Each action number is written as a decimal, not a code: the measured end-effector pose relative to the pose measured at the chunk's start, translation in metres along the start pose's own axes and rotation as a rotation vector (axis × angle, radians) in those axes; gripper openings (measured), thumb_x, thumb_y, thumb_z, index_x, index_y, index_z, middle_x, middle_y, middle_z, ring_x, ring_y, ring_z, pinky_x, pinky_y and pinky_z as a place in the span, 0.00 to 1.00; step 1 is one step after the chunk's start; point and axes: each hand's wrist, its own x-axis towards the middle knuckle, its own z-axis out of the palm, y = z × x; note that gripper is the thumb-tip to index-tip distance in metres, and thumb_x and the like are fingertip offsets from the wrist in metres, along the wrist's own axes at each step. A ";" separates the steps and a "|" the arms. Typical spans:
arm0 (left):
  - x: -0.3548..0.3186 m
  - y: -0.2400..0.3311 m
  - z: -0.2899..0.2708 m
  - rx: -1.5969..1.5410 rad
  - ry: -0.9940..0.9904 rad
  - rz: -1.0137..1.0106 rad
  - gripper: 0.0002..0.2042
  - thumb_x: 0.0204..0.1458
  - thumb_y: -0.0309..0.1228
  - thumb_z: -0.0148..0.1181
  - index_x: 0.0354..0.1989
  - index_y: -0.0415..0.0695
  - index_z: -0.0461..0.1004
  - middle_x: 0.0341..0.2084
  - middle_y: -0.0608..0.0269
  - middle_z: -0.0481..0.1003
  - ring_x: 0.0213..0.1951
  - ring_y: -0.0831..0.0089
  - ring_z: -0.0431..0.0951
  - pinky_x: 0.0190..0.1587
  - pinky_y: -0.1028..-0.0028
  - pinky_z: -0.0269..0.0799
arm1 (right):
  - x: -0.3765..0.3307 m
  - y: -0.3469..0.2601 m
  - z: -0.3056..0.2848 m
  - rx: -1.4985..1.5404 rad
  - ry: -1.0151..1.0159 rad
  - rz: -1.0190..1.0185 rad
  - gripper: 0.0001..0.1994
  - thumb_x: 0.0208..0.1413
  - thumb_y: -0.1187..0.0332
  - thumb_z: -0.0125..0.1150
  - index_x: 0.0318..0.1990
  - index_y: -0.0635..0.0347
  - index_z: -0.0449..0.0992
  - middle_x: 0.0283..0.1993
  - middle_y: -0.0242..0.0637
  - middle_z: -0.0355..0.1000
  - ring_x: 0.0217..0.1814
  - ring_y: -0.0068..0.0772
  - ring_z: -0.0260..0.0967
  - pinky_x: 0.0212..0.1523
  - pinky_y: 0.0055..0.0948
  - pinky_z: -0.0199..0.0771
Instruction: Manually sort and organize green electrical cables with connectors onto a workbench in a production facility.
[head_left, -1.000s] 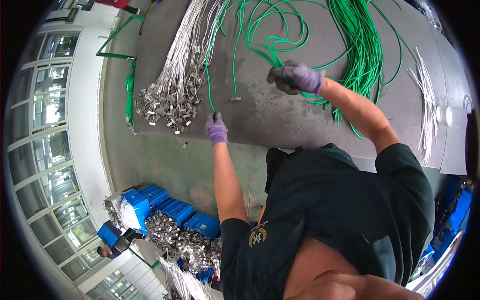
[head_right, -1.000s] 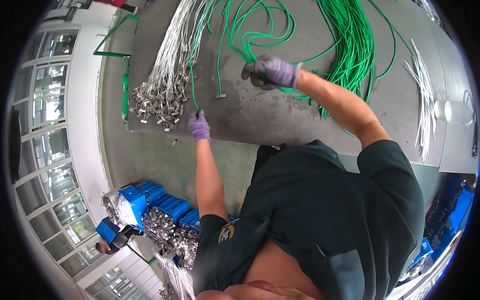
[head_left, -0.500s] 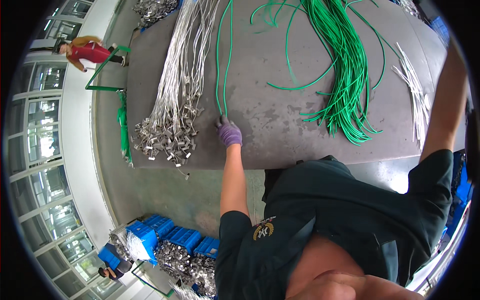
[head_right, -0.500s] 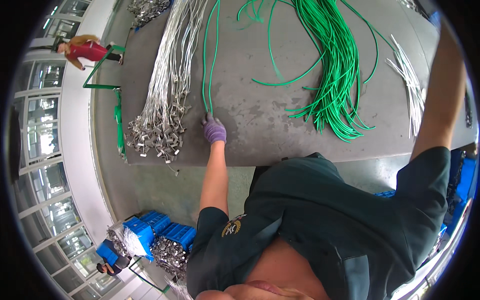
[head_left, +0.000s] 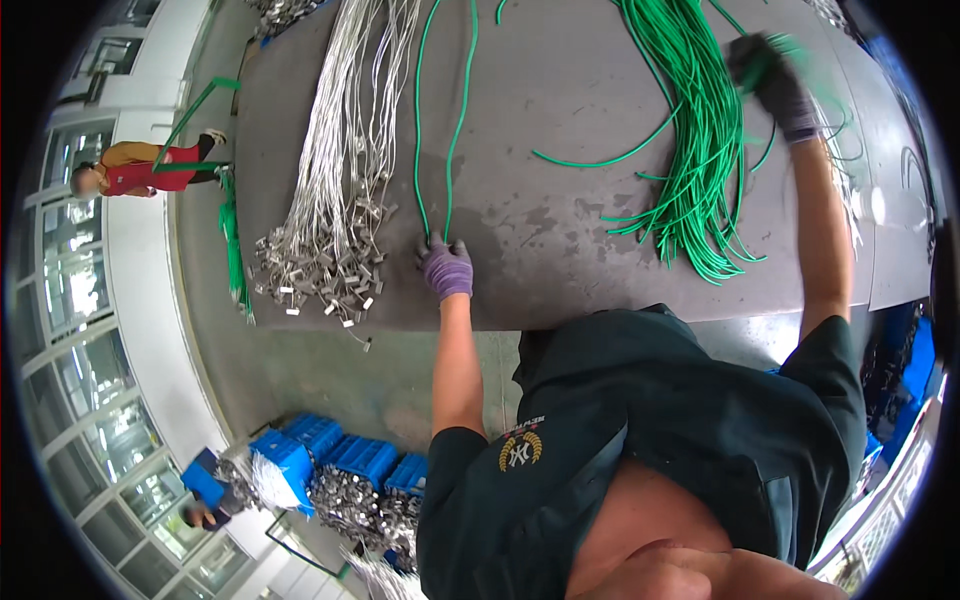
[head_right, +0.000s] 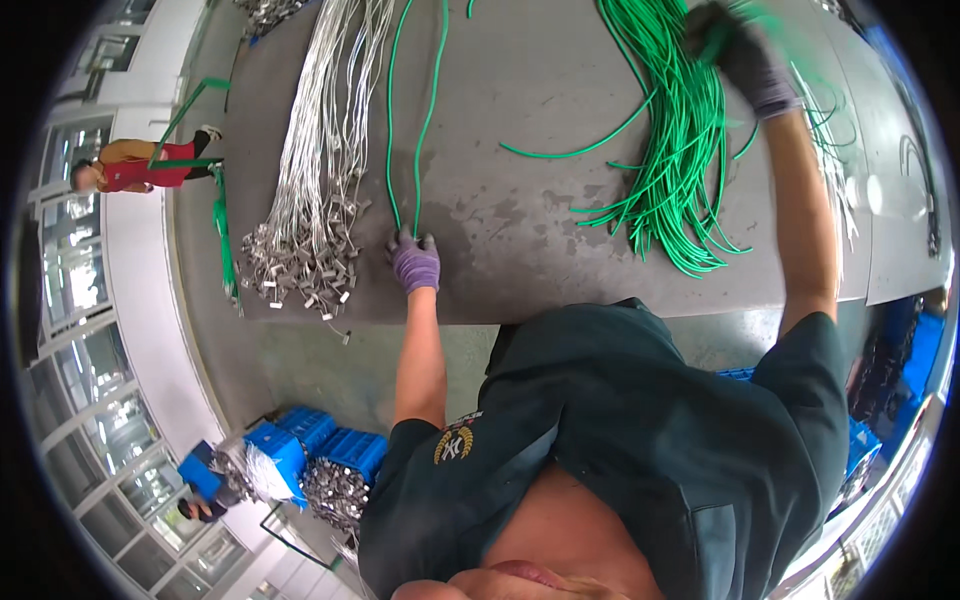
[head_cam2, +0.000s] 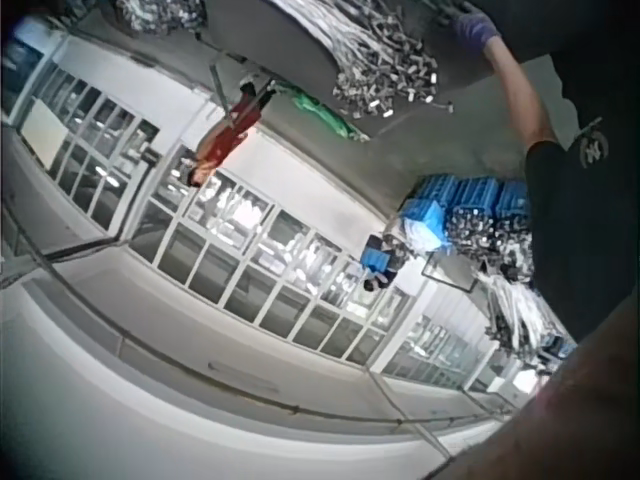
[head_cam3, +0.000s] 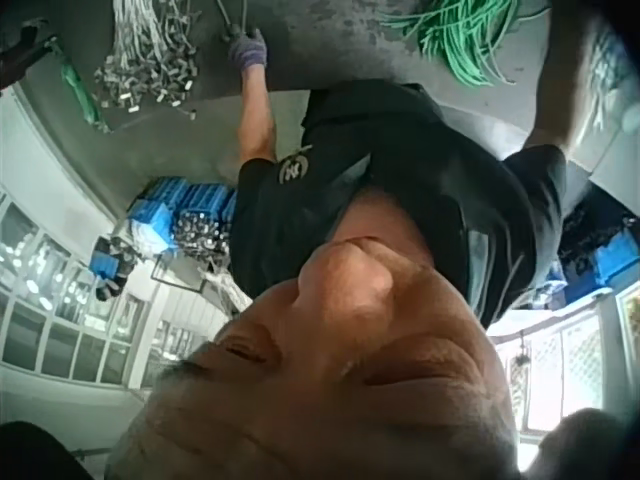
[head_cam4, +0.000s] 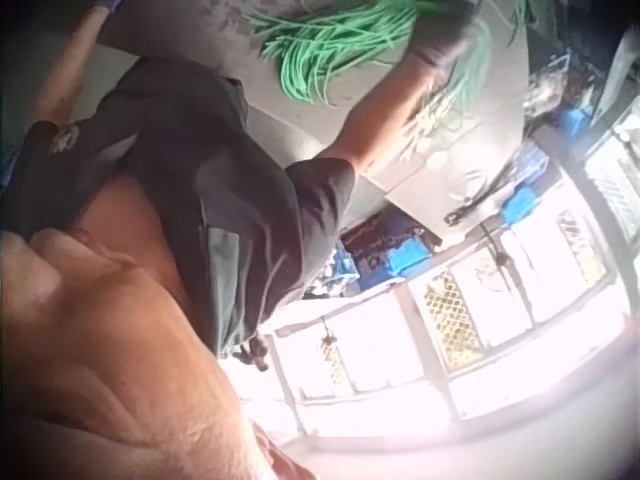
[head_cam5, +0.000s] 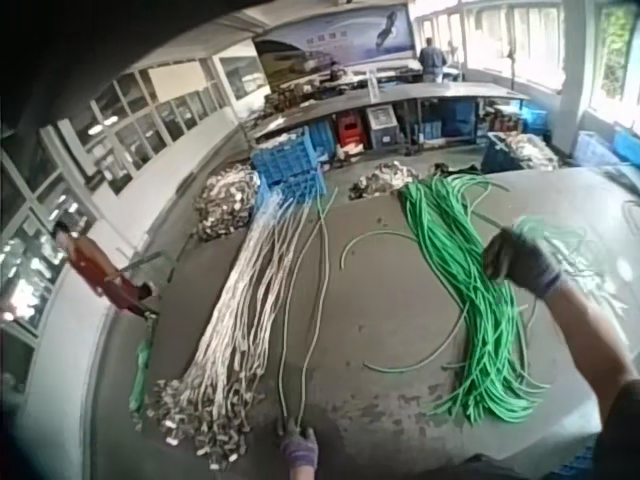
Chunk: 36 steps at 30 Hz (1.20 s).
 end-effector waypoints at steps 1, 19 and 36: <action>-0.005 0.005 -0.003 0.009 0.058 0.061 0.25 0.45 0.41 0.59 0.52 0.44 0.65 0.53 0.45 0.62 0.53 0.48 0.64 0.54 0.57 0.61 | 0.005 0.060 0.012 -0.103 0.299 0.162 0.19 0.57 0.56 0.49 0.45 0.63 0.71 0.46 0.41 0.70 0.44 0.33 0.67 0.43 0.29 0.68; -0.036 0.082 -0.026 -1.520 -0.705 -0.191 0.13 0.55 0.36 0.54 0.41 0.39 0.73 0.30 0.60 0.77 0.30 0.73 0.77 0.37 0.72 0.75 | 0.070 0.240 0.211 -0.176 0.138 0.649 0.13 0.51 0.60 0.61 0.37 0.61 0.76 0.32 0.34 0.76 0.30 0.23 0.74 0.28 0.22 0.72; -0.038 0.080 -0.047 -1.305 -0.731 -0.267 0.05 0.49 0.27 0.60 0.32 0.38 0.76 0.19 0.62 0.75 0.19 0.73 0.75 0.25 0.75 0.73 | 0.067 0.256 0.230 -0.445 -0.140 0.832 0.10 0.46 0.64 0.65 0.30 0.63 0.78 0.21 0.35 0.73 0.17 0.23 0.69 0.19 0.22 0.70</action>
